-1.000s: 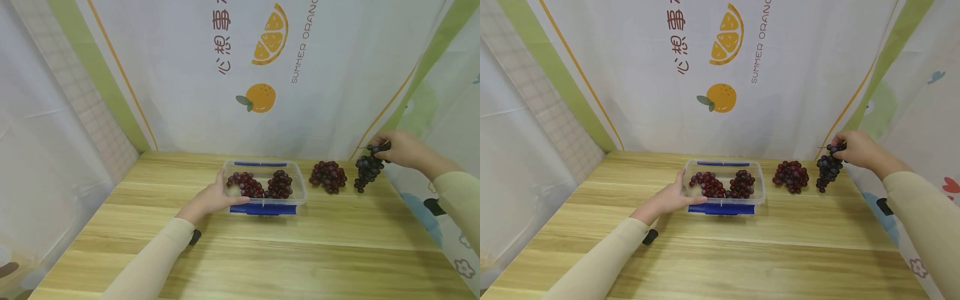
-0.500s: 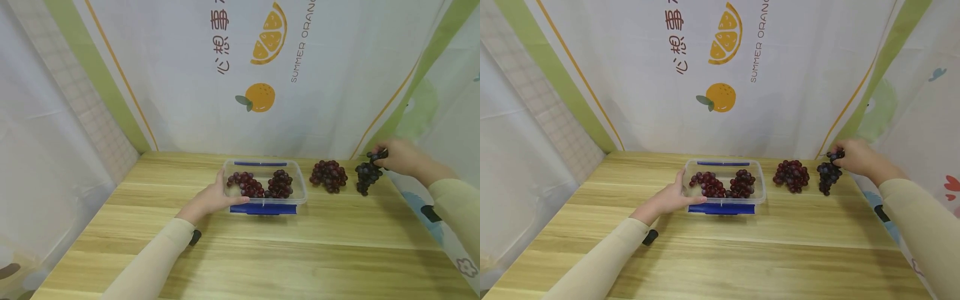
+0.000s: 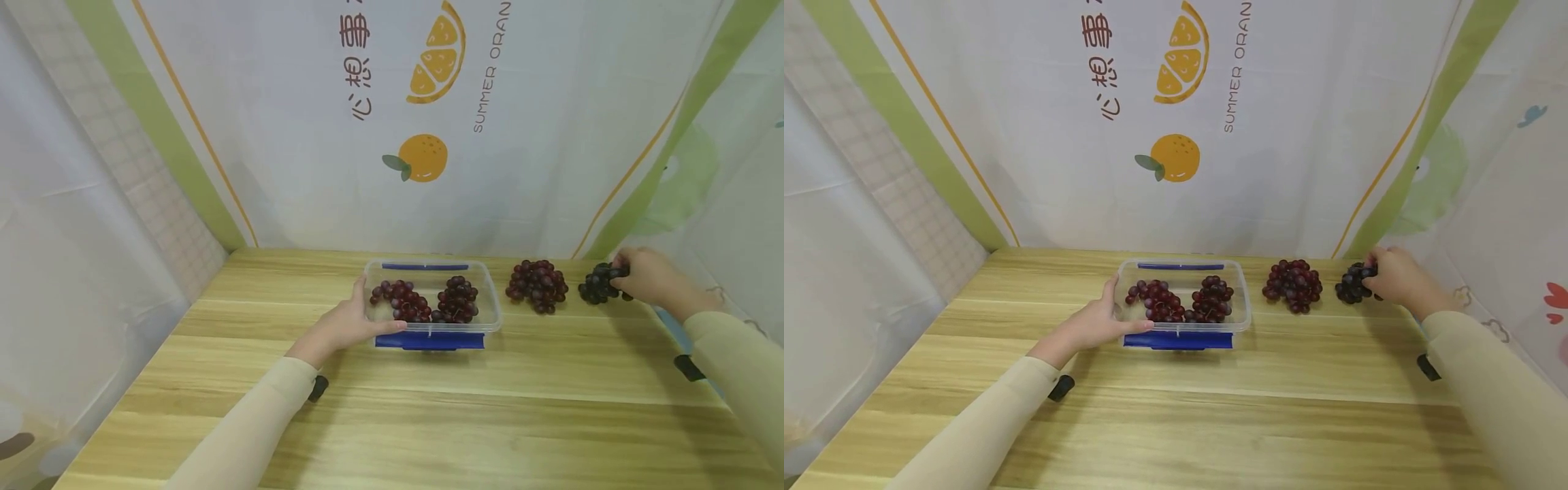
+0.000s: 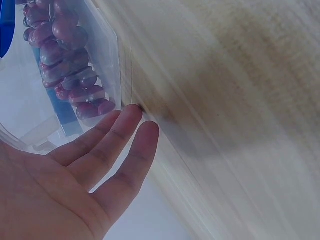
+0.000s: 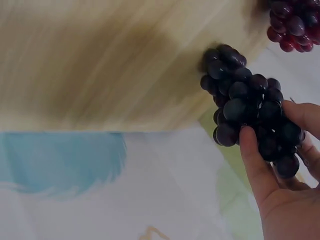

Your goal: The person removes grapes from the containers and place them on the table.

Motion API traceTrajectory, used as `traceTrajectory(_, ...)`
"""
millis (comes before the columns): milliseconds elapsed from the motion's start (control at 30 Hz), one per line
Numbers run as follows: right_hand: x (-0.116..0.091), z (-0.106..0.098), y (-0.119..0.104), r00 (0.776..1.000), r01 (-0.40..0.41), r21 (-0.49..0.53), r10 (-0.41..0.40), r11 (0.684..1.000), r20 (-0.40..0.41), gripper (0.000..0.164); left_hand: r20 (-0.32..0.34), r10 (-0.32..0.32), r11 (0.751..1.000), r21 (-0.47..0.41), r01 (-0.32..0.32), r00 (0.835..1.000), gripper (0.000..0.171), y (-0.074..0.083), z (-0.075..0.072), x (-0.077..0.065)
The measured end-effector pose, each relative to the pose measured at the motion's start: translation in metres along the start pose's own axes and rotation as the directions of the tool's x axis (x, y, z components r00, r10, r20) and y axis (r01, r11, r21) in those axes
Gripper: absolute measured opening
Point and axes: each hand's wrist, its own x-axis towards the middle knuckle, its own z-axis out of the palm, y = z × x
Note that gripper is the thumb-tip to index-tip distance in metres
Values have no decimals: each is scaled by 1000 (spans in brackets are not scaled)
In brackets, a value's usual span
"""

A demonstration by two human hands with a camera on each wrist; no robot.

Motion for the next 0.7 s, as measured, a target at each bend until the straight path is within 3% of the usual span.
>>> traceTrajectory(167, -4, 10, 8, 995, -86, 76, 81, 993, 63, 41, 1, -5, 1000, -4, 5, 1000, 140, 0, 1, -1)
traceTrajectory(433, -12, 30, 11, 945, -243, 147, 200, 959, 257, 88, -1, -7, 1000, 0, 7, 1000, 141, 0, 0, -2)
traceTrajectory(700, -11, 45, 7, 932, -261, 204, 191, 943, 309, 95, -6, 3, 1000, 1, -3, 1000, 140, -1, 1, 0)
